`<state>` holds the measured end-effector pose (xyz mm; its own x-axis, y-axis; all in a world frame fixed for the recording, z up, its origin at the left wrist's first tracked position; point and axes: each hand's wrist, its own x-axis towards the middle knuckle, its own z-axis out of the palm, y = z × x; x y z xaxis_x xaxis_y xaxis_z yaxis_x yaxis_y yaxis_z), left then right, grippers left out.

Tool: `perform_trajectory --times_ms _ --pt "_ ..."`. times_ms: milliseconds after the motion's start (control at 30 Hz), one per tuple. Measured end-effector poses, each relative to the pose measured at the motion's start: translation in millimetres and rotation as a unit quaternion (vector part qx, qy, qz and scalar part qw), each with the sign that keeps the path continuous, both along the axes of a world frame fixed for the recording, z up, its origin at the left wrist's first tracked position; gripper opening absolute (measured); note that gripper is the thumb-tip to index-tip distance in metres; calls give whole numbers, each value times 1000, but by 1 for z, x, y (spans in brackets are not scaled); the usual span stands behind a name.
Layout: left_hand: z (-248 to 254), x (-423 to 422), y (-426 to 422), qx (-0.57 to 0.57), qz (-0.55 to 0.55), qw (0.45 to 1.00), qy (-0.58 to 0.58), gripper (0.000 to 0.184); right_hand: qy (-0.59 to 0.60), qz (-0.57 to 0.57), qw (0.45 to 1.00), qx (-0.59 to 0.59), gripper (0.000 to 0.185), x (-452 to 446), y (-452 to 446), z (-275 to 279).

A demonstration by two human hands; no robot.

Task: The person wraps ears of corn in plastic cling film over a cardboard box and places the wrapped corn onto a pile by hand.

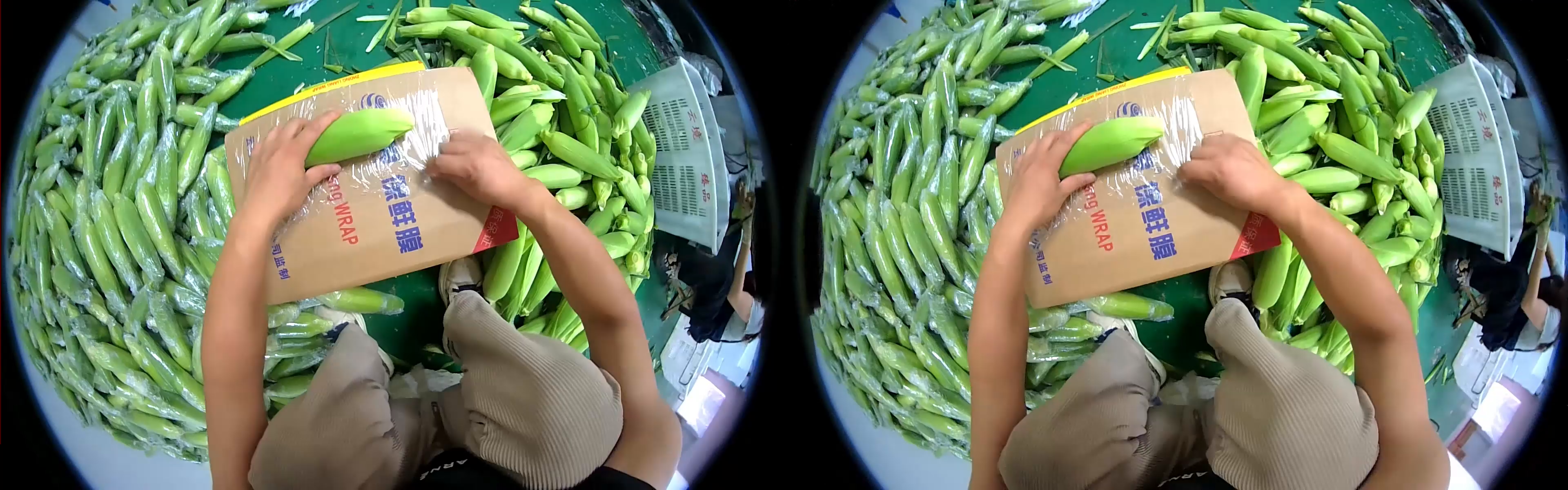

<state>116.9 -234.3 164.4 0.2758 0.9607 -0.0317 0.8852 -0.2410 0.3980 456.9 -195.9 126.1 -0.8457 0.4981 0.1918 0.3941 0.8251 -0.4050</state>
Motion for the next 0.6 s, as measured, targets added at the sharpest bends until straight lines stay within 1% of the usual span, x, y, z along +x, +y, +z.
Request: perform_trajectory --times_ms 33,67,100,133,200,233,267,300,333,367,400,433,467,533,567,600 --pt "-2 -2 -1 3 -5 1000 1 78 107 -104 983 -102 16 4 -11 -3" --pt "-3 -4 -3 -16 4 1000 6 80 212 -198 936 -201 16 8 -28 -12" --pt "-1 -7 -1 -9 -3 1000 13 80 306 -277 861 -298 16 7 -36 -19" --pt "-2 -8 -6 -11 -7 1000 18 80 300 -240 908 -167 18 -4 -33 -1" --pt "3 -1 -12 -47 -8 999 22 79 235 -229 931 -161 23 -44 -26 16" --pt "0 0 -10 -36 -13 999 10 79 207 -220 941 -151 28 -64 -15 18" --pt "-4 -2 -9 -23 -14 1000 0 79 153 -162 973 -51 42 -81 0 15" --pt "-9 -6 -10 -10 -15 1000 -7 80 100 -102 988 49 57 -94 10 11" --pt "-24 -14 -13 72 -38 996 -35 84 26 -108 989 94 78 -104 14 5" --pt "-34 -22 -23 130 23 986 -102 86 14 -108 991 81 77 -110 15 6" --pt "-41 -30 -42 188 83 964 -166 87 3 -108 992 66 77 -113 17 7" --pt "-40 -34 -61 218 135 953 -164 82 -8 -107 993 54 76 -115 22 6" --pt "-38 -39 -80 245 187 937 -164 79 23 -112 992 56 75 -114 22 1" --pt "-45 -49 -93 154 182 970 -40 63 31 -132 988 70 75 -103 17 -3" --pt "-45 -49 -105 104 187 977 19 55 31 -133 988 76 75 -100 12 -1" --pt "-45 -49 -101 78 206 975 4 26 32 -136 989 56 73 -98 7 4"
